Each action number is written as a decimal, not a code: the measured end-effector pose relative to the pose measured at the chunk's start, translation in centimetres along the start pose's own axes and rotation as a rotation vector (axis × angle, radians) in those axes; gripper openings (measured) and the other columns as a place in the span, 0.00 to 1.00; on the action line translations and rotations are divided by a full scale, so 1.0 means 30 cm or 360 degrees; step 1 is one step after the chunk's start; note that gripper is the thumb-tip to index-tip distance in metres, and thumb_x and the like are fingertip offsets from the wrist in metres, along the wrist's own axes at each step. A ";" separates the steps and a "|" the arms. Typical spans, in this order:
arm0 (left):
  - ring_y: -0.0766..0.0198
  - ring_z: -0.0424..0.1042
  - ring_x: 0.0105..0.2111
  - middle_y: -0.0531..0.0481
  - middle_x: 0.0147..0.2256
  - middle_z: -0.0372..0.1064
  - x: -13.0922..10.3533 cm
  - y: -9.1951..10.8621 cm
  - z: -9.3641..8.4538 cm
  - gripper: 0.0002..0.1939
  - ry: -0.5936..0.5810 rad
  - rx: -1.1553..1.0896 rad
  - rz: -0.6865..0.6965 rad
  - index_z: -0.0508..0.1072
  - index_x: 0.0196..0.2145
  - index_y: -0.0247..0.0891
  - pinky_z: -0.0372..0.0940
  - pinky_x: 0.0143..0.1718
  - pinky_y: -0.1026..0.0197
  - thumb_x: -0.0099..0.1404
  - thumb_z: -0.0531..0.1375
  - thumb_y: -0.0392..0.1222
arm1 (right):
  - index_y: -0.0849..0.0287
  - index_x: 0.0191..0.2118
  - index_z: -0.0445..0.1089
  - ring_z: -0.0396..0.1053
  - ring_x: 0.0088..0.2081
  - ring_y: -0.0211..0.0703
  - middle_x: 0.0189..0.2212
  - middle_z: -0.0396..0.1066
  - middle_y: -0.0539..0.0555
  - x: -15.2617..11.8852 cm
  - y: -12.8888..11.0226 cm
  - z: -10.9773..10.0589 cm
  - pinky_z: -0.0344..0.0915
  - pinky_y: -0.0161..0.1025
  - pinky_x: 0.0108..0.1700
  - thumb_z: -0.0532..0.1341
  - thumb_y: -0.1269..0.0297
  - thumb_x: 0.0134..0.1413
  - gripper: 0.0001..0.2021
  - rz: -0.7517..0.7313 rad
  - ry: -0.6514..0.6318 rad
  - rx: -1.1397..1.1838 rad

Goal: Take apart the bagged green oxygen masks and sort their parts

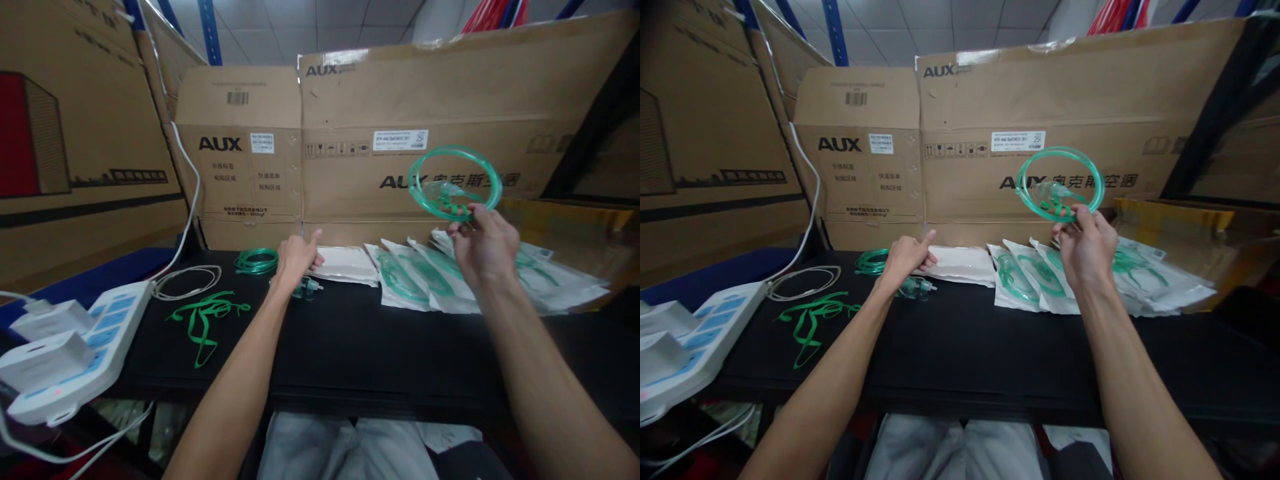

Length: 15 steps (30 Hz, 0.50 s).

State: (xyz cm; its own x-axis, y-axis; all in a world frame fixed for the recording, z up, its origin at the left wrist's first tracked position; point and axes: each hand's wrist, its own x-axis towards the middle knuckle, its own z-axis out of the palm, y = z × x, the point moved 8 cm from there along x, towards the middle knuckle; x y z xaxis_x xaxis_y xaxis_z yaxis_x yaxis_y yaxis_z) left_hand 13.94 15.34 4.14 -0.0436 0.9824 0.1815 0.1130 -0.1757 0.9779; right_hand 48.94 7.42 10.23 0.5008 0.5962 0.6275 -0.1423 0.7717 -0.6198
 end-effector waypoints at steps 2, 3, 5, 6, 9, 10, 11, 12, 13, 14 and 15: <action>0.38 0.67 0.58 0.32 0.38 0.78 0.000 0.029 -0.007 0.21 0.0041 0.0371 0.0087 0.79 0.26 0.34 0.59 0.60 0.47 0.65 0.61 0.55 | 0.52 0.29 0.72 0.63 0.27 0.40 0.28 0.69 0.51 -0.004 0.004 0.013 0.61 0.39 0.28 0.67 0.63 0.51 0.04 0.0023 0.0003 0.0033; 0.39 0.62 0.62 0.32 0.44 0.77 0.004 0.042 0.001 0.18 0.0038 0.0573 0.0122 0.80 0.30 0.34 0.55 0.62 0.46 0.66 0.61 0.52 | 0.53 0.29 0.72 0.64 0.27 0.39 0.28 0.69 0.51 -0.006 0.007 0.020 0.61 0.38 0.27 0.67 0.63 0.51 0.04 0.0035 0.0003 0.0051; 0.42 0.58 0.64 0.35 0.55 0.71 0.024 0.053 0.040 0.12 -0.0032 0.0898 0.0149 0.79 0.41 0.35 0.54 0.64 0.45 0.66 0.62 0.46 | 0.54 0.29 0.72 0.64 0.27 0.38 0.27 0.68 0.50 -0.012 0.011 0.036 0.61 0.37 0.26 0.67 0.63 0.51 0.04 0.0067 -0.0010 0.0082; 0.45 0.60 0.63 0.37 0.57 0.68 0.041 0.049 0.067 0.13 -0.0093 0.1041 0.0135 0.77 0.46 0.36 0.56 0.62 0.44 0.67 0.63 0.44 | 0.55 0.29 0.72 0.64 0.27 0.38 0.27 0.68 0.50 -0.016 0.013 0.045 0.61 0.36 0.26 0.68 0.63 0.51 0.05 0.0090 -0.0022 0.0094; 0.53 0.70 0.52 0.41 0.56 0.67 0.103 0.004 0.153 0.18 -0.0314 0.1374 0.0022 0.70 0.54 0.37 0.68 0.52 0.45 0.70 0.60 0.45 | 0.57 0.30 0.73 0.64 0.27 0.37 0.26 0.69 0.50 -0.030 0.011 0.067 0.62 0.35 0.26 0.67 0.65 0.51 0.04 0.0149 -0.0049 0.0115; 0.54 0.72 0.50 0.42 0.54 0.68 0.123 -0.015 0.183 0.18 -0.0385 0.1451 -0.0011 0.70 0.55 0.38 0.70 0.50 0.46 0.71 0.60 0.45 | 0.58 0.29 0.73 0.64 0.26 0.37 0.26 0.69 0.50 -0.034 0.009 0.072 0.62 0.34 0.25 0.66 0.66 0.52 0.03 0.0163 -0.0053 0.0120; 0.55 0.72 0.49 0.42 0.54 0.68 0.141 -0.035 0.213 0.17 -0.0451 0.1513 -0.0034 0.70 0.55 0.38 0.71 0.48 0.48 0.71 0.60 0.45 | 0.58 0.29 0.73 0.64 0.26 0.37 0.26 0.69 0.50 -0.037 0.007 0.077 0.62 0.34 0.25 0.65 0.67 0.53 0.03 0.0174 -0.0065 0.0122; 0.55 0.72 0.48 0.42 0.53 0.68 0.156 -0.053 0.243 0.17 -0.0506 0.1563 -0.0047 0.70 0.54 0.38 0.71 0.48 0.49 0.71 0.60 0.45 | 0.58 0.30 0.74 0.64 0.26 0.36 0.26 0.69 0.50 -0.040 0.005 0.082 0.62 0.33 0.25 0.64 0.67 0.54 0.03 0.0179 -0.0080 0.0120; 0.56 0.72 0.48 0.43 0.53 0.68 0.168 -0.071 0.271 0.17 -0.0548 0.1603 -0.0055 0.70 0.54 0.38 0.71 0.48 0.49 0.71 0.59 0.45 | 0.58 0.30 0.74 0.64 0.26 0.36 0.26 0.69 0.50 -0.042 0.005 0.087 0.62 0.33 0.25 0.64 0.68 0.55 0.04 0.0185 -0.0100 0.0117; 0.55 0.72 0.49 0.42 0.54 0.68 0.177 -0.089 0.297 0.17 -0.0574 0.1631 -0.0064 0.70 0.55 0.38 0.70 0.49 0.48 0.71 0.60 0.45 | 0.58 0.30 0.74 0.64 0.25 0.36 0.25 0.69 0.50 -0.044 0.005 0.092 0.62 0.33 0.25 0.63 0.68 0.56 0.04 0.0188 -0.0119 0.0116; 0.52 0.71 0.52 0.41 0.56 0.67 0.182 -0.105 0.320 0.19 -0.0582 0.1650 -0.0081 0.70 0.56 0.38 0.69 0.51 0.46 0.70 0.61 0.46 | 0.58 0.31 0.74 0.64 0.25 0.35 0.26 0.69 0.50 -0.045 0.007 0.095 0.62 0.32 0.25 0.62 0.68 0.57 0.05 0.0195 -0.0138 0.0114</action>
State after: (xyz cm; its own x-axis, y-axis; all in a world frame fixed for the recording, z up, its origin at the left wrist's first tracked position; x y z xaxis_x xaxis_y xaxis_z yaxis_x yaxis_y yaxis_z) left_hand 22.87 21.85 1.05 0.2054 0.9765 -0.0657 0.9057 -0.1643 0.3907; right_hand 45.80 7.40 10.61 0.4008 0.7011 0.5897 -0.2594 0.7042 -0.6609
